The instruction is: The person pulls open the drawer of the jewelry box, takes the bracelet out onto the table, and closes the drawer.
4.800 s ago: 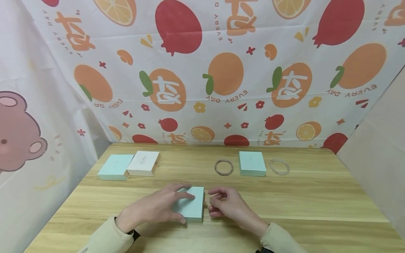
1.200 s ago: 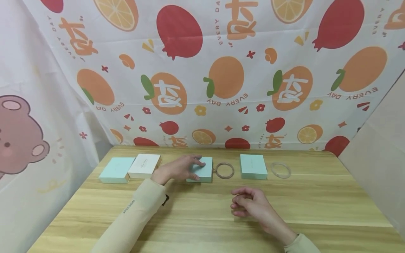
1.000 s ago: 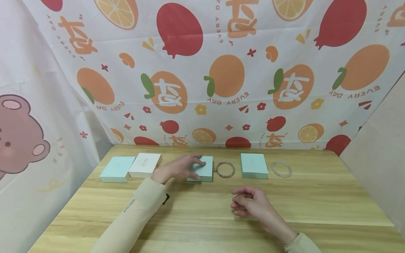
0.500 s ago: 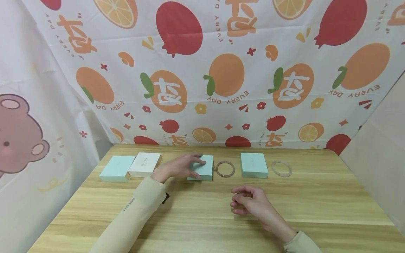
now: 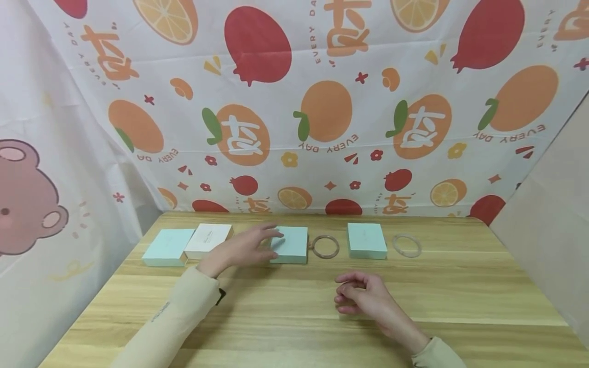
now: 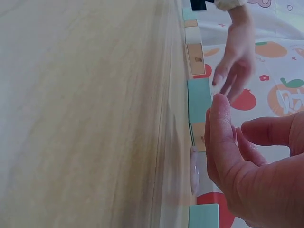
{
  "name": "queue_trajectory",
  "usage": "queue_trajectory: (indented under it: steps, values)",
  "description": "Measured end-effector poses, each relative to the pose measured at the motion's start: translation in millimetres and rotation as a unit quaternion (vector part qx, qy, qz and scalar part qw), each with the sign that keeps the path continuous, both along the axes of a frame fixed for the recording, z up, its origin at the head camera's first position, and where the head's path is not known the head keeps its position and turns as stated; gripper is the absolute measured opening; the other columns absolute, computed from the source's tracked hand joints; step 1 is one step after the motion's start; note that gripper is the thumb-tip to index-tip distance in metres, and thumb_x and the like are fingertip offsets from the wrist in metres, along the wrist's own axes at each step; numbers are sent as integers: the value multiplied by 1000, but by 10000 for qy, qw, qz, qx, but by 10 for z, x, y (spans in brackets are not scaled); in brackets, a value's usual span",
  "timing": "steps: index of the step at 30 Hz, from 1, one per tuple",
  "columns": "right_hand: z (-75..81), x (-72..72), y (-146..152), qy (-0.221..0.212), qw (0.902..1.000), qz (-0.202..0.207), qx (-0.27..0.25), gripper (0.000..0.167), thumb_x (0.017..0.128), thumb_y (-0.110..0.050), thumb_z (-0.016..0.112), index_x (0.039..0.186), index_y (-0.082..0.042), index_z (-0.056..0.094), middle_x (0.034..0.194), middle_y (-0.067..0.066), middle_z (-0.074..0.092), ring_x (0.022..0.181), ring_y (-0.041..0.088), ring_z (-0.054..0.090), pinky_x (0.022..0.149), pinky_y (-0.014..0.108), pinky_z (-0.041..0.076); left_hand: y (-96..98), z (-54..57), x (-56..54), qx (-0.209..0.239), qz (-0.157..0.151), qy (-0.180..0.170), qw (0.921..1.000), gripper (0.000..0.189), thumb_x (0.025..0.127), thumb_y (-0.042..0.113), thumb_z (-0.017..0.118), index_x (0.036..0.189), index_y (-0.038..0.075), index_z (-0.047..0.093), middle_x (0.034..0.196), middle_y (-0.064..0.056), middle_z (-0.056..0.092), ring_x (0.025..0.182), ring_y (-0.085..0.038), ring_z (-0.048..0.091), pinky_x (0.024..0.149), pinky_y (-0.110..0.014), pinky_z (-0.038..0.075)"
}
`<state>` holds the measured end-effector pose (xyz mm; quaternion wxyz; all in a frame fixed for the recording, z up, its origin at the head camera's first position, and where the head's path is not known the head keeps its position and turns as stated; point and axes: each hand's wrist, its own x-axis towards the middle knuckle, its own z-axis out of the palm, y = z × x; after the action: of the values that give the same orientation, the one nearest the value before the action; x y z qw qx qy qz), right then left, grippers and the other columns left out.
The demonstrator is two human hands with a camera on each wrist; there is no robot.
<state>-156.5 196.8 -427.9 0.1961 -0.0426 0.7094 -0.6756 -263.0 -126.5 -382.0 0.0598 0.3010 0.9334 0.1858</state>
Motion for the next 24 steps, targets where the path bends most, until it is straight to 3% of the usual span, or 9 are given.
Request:
queue_trajectory:
  steps: [6,10,15,24]
  values:
    - [-19,12,-7,-1,10000,36,57,40,101,-10,60,133,13,53,101,10,72,95,20,71,81,37,63,-324,0,308,-246,510,321,9979,47,94,25,75,137,8,65,156,-21,47,141,-42,49,107,-59,48]
    - [-19,5,-17,-19,10000,31,24,40,101,-10,60,133,13,52,102,11,71,95,20,72,81,37,63,-486,4,459,-424,620,680,9949,48,91,22,78,133,4,66,151,-25,50,137,-47,51,102,-60,50]
    - [-14,3,-27,-62,10000,16,10,40,101,-10,60,133,12,53,102,11,71,96,20,72,81,36,63,-638,-24,543,-439,686,1003,9916,52,87,19,81,133,0,65,148,-30,52,132,-49,54,104,-60,49]
    - [-22,0,-41,-75,10000,16,51,39,101,-10,60,133,12,53,103,11,71,96,20,72,81,36,63,-838,-69,588,-511,1038,954,9887,54,87,22,81,136,4,64,149,-26,53,133,-47,54,101,-62,50]
